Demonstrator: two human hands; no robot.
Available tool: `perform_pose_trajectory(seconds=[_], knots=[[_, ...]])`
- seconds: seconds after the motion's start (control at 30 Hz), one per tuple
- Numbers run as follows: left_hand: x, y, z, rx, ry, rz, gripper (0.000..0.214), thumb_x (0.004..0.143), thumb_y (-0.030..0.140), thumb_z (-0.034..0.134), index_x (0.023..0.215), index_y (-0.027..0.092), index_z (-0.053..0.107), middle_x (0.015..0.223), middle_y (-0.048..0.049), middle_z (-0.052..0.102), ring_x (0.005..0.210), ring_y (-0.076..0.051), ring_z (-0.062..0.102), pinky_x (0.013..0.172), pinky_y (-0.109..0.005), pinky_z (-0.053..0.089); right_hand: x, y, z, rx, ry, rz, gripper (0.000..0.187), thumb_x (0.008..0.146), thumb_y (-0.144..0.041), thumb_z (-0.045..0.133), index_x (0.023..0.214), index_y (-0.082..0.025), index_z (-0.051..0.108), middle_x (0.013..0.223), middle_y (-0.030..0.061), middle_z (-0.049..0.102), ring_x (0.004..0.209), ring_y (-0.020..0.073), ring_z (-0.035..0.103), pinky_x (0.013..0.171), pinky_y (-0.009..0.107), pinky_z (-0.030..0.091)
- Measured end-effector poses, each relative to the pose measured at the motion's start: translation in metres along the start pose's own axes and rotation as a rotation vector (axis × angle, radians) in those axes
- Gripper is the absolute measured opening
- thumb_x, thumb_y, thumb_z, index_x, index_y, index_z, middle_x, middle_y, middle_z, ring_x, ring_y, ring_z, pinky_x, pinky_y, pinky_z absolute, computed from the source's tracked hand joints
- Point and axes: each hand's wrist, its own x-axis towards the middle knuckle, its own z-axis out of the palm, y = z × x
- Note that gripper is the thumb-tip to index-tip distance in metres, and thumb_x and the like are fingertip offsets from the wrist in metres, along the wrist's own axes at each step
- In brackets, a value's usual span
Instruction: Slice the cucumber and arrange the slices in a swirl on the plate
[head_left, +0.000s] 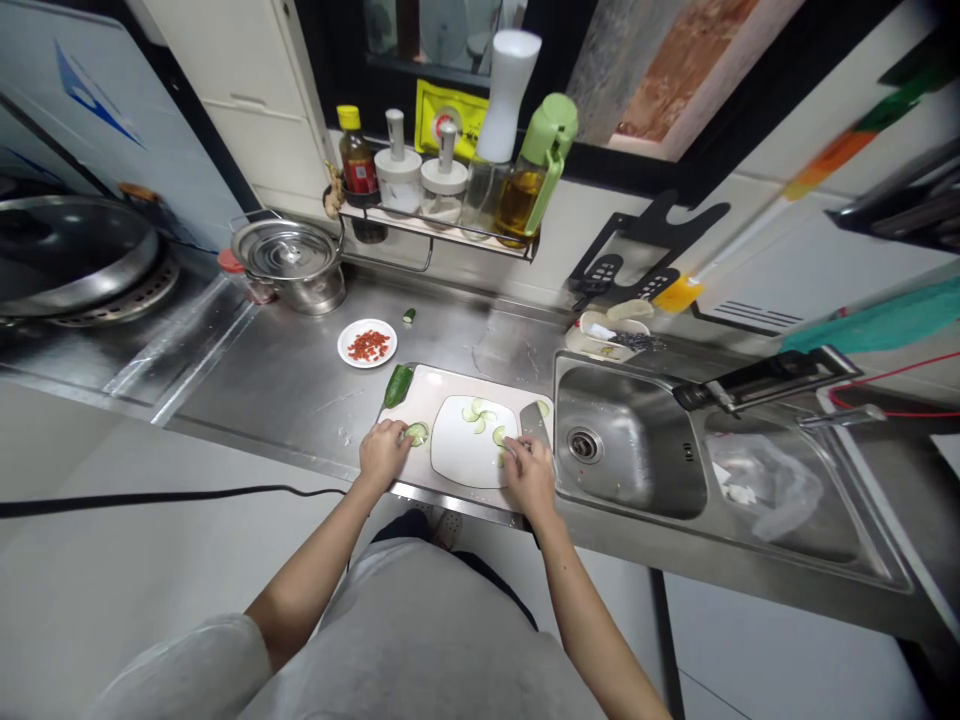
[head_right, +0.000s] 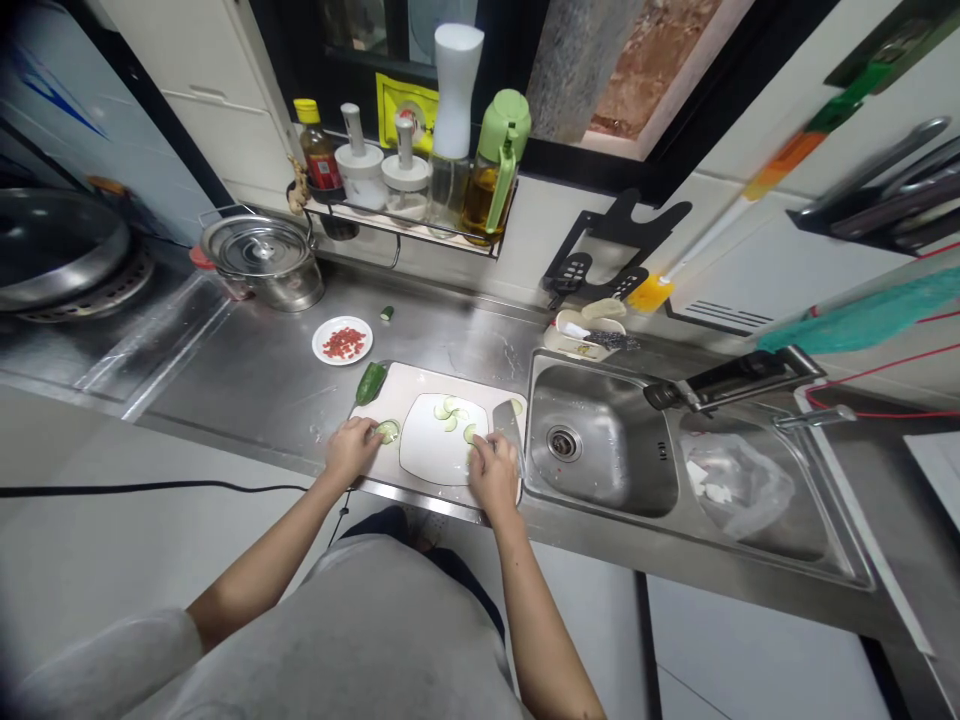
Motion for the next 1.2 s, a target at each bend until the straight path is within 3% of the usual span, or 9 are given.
perform_pose_trajectory(seconds=[0.13,0.3,0.43,0.6,0.73,0.87,0.97,1.07,1.2], knots=[[-0.001,0.002,0.002,-0.04,0.022,-0.007,0.013,0.085,0.029,0.057,0.093,0.024,0.066,0.1,-0.0066,0.066,0.097,-0.022,0.058,0.079,-0.031,0.041,-0.005,-0.005,-0.001,0.022,-0.01,0.009,0.034,0.092,-0.03,0.045,0.116,-0.024,0.068,0.111,0.0091,0.055,0.102,0.0239,0.046,0.086,0.038,0.043],[-0.001,0.003,-0.002,-0.29,0.001,-0.06,0.008,0.081,0.027,0.061,0.086,0.022,0.064,0.088,-0.0011,0.067,0.082,-0.016,0.059,0.07,-0.025,0.04,-0.002,-0.016,-0.006,0.08,-0.002,-0.011,0.033,0.093,-0.029,0.044,0.114,-0.021,0.069,0.107,0.0097,0.059,0.1,0.024,0.048,0.089,0.039,0.043],[-0.002,0.01,-0.019,-0.475,-0.007,0.068,0.011,0.078,0.032,0.064,0.081,0.021,0.065,0.082,0.0006,0.066,0.069,-0.013,0.054,0.066,-0.024,0.041,0.007,-0.044,-0.012,0.13,-0.033,-0.114,0.032,0.094,-0.028,0.046,0.118,-0.021,0.066,0.107,0.0097,0.061,0.102,0.0233,0.05,0.09,0.037,0.043],[-0.006,0.034,-0.044,-0.571,-0.049,0.264,0.012,0.078,0.032,0.064,0.081,0.021,0.067,0.083,-0.0012,0.066,0.067,-0.012,0.052,0.066,-0.025,0.043,0.024,-0.084,-0.017,0.14,-0.111,-0.274,0.031,0.094,-0.028,0.05,0.122,-0.025,0.063,0.112,0.0086,0.061,0.108,0.0231,0.047,0.088,0.035,0.043],[-0.009,0.051,-0.05,-0.641,-0.072,0.316,0.014,0.079,0.034,0.064,0.079,0.02,0.066,0.08,-0.001,0.065,0.066,-0.012,0.05,0.065,-0.025,0.043,0.03,-0.094,-0.016,0.188,-0.128,-0.301,0.024,0.095,-0.029,0.048,0.105,-0.021,0.069,0.103,0.0079,0.063,0.103,0.0221,0.048,0.088,0.034,0.042],[-0.012,0.058,-0.043,-0.828,-0.092,0.132,0.026,0.071,0.04,0.071,0.084,0.019,0.063,0.075,0.0005,0.062,0.061,-0.009,0.048,0.061,-0.023,0.041,0.027,-0.088,-0.019,0.225,-0.11,-0.285,0.027,0.097,-0.031,0.045,0.098,-0.021,0.07,0.095,0.0076,0.064,0.099,0.0218,0.05,0.086,0.034,0.041],[-0.014,0.062,-0.04,-1.108,-0.309,-0.131,0.038,0.072,0.05,0.067,0.091,0.018,0.058,0.07,0.001,0.061,0.054,-0.007,0.047,0.052,-0.02,0.035,0.024,-0.083,-0.023,0.231,-0.091,-0.302,0.027,0.097,-0.03,0.045,0.1,-0.022,0.07,0.095,0.0071,0.064,0.099,0.0213,0.05,0.087,0.035,0.041],[-0.014,0.067,-0.043,-1.311,-0.567,-0.289,0.045,0.071,0.051,0.068,0.1,0.018,0.055,0.077,-0.0015,0.065,0.055,-0.006,0.051,0.049,-0.018,0.032,0.023,-0.079,-0.028,0.228,-0.083,-0.338,0.025,0.096,-0.029,0.046,0.101,-0.022,0.069,0.095,0.0064,0.065,0.099,0.0208,0.05,0.089,0.034,0.04],[-0.012,0.073,-0.048,-1.378,-0.647,-0.321,0.054,0.063,0.036,0.077,0.11,0.021,0.054,0.078,-0.0001,0.064,0.059,-0.007,0.054,0.051,-0.017,0.032,0.021,-0.076,-0.031,0.227,-0.097,-0.338,0.025,0.096,-0.03,0.046,0.1,-0.021,0.069,0.094,0.0067,0.065,0.098,0.0209,0.05,0.088,0.034,0.04]])
